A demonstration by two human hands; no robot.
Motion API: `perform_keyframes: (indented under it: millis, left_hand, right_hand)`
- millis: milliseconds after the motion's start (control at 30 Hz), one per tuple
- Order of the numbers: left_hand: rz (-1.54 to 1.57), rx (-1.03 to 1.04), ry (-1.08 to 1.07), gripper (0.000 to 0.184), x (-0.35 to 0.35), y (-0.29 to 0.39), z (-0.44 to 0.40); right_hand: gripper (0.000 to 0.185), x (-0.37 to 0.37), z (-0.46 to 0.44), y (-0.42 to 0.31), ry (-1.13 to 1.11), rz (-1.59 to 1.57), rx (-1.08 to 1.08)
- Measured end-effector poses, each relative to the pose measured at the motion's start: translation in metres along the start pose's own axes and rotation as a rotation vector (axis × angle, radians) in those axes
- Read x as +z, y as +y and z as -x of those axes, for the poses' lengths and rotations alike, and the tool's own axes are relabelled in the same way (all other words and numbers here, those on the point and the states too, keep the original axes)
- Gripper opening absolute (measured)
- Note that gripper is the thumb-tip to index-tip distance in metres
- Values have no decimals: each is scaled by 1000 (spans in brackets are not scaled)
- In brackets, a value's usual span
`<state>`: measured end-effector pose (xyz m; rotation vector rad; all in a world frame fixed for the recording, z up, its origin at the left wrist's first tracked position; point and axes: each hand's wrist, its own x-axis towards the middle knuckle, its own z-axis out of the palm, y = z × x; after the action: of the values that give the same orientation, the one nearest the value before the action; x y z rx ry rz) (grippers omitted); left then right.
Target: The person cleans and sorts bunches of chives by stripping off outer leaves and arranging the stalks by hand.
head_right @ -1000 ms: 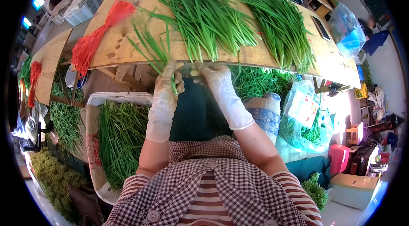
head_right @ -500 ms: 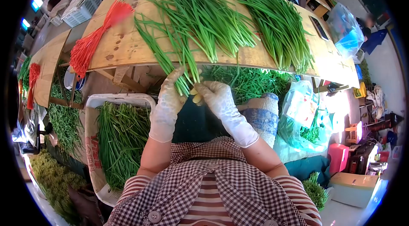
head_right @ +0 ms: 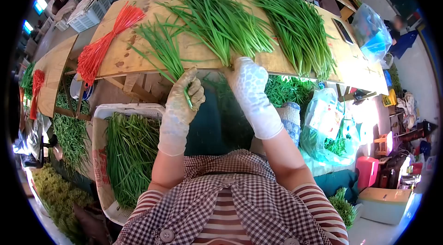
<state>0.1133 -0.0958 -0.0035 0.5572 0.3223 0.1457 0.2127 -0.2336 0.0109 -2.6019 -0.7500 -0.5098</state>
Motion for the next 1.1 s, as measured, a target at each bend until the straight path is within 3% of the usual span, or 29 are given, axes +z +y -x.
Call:
perform_keyframes:
  millis: [233, 367, 500, 600, 700, 733, 833, 900, 1000, 1100]
  left_hand:
    - [-295, 103, 140, 18, 4, -12, -7]
    - [-341, 148, 240, 17, 16, -25, -14]
    - [-363, 44, 254, 15, 15, -29, -27]
    - [-367, 3, 291, 16, 22, -25, -30]
    - [-306, -56, 257, 15, 26, -26, -33]
    - [-323, -40, 244, 15, 28, -27, -34]
    - [-370, -11, 216, 14, 30, -29, -39]
    - [-400, -38, 215, 12, 25, -29, -45]
    - [-156, 30, 127, 13, 18, -9, -53]
    - [-128, 28, 69, 18, 27, 10, -48]
  right_hand:
    - [30, -20, 18, -6, -12, -205, 165]
    - [27, 1, 43, -7, 102, -359, 108]
    - [30, -2, 46, -6, 34, -396, 185]
    - [30, 3, 37, 10, -156, -689, 311]
    - [28, 8, 22, 16, -238, -1177, 656]
    - [25, 5, 20, 15, -187, -1275, 667]
    - [23, 10, 12, 17, -258, -1165, 586]
    - [20, 12, 12, 22, -334, -1306, 587]
    - [20, -19, 11, 22, -320, -1464, 672]
    - [22, -61, 32, 47, -579, -1500, 287]
